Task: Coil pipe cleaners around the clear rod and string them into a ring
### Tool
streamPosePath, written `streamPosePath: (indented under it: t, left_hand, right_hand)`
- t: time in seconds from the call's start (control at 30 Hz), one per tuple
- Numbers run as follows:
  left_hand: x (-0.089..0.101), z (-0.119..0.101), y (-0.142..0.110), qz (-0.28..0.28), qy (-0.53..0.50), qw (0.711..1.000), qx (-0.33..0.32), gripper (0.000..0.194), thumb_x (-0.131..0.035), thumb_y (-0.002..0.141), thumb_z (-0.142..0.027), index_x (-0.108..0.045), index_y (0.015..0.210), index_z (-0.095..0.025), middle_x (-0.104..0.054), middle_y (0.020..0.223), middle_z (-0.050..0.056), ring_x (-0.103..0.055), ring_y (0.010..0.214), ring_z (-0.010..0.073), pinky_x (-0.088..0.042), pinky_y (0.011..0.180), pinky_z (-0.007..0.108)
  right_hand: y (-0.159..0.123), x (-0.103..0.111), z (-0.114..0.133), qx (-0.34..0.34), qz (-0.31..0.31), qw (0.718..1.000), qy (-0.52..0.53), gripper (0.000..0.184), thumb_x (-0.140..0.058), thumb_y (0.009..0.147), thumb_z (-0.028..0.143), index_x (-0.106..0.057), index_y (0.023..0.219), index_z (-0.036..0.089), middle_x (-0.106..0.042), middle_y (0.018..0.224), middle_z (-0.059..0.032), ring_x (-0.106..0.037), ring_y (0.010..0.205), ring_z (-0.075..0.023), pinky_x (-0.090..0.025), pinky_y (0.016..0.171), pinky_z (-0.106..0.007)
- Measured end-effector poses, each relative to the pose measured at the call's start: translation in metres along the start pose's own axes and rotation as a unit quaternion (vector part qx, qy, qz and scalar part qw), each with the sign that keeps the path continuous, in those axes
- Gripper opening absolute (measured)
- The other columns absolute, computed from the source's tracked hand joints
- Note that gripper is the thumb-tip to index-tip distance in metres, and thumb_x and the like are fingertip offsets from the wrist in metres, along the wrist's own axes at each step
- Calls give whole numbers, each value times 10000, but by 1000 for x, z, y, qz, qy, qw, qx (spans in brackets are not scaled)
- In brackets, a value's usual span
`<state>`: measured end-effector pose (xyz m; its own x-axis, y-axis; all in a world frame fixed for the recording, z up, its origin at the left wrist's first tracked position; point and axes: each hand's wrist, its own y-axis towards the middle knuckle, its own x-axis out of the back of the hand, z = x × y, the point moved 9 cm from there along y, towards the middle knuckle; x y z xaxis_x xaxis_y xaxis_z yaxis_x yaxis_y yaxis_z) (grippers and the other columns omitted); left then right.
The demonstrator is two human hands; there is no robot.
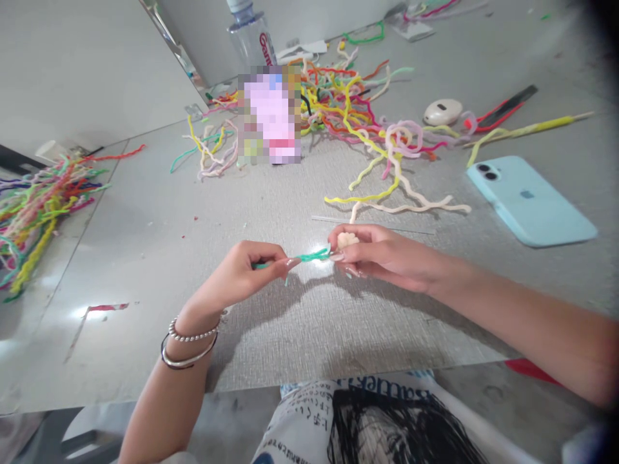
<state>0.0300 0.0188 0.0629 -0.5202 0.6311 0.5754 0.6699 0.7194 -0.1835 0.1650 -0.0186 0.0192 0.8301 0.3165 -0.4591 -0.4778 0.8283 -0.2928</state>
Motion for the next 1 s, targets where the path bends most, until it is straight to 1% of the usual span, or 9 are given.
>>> streamPosePath:
  t: [0.17,0.4,0.53,0.67,0.83,1.0]
  left_hand:
    - [4,-2,-2,-3,1,1000,-7,371,-566,893,-361,-606,599,-138,-385,505,-49,-275,479,65,-201,433,214]
    - [4,-5,-2,6,19,1000,-6,362,-556,887,-342,-591,587,-142,-380,499,-47,-286,483,69,-217,440,212]
    - [4,-4,-3,10,20,1000,-5,374,-540,898,-361,-582,596,-145,-400,519,-40,-312,499,73,-243,457,209]
    - [4,-1,-3,11,14,1000,-5,380,-531,900,-376,-552,595,-150,-377,526,-44,-302,501,74,-241,458,209]
    - [3,1,-3,34,4,999,3,363,-528,897,-343,-547,588,-152,-386,525,-42,-321,511,76,-254,470,210]
    - [5,4,-2,37,-1,999,14,366,-530,892,-330,-536,570,-155,-358,514,-47,-286,489,73,-225,446,209]
  right_hand:
    - [-2,2,4,4,-2,1000,6,99,-690,766,179,-594,793,184,-494,643,50,-428,570,-75,-321,532,-207]
    - [-1,2,3,4,-1,1000,19,106,-696,760,179,-600,805,185,-517,657,49,-442,581,-71,-326,546,-204]
    - [-1,1,3,0,-4,1000,16,110,-697,752,181,-599,801,188,-516,646,48,-436,571,-75,-316,534,-211]
    - [-2,1,5,4,-5,1000,18,105,-690,754,178,-599,805,188,-506,636,51,-431,566,-76,-317,532,-214]
    - [-3,1,5,3,-8,1000,9,91,-678,760,169,-597,800,182,-514,634,50,-434,562,-73,-313,527,-211]
    - [-3,3,5,1,-14,1000,13,102,-683,754,167,-595,801,184,-509,623,52,-440,563,-78,-316,529,-214]
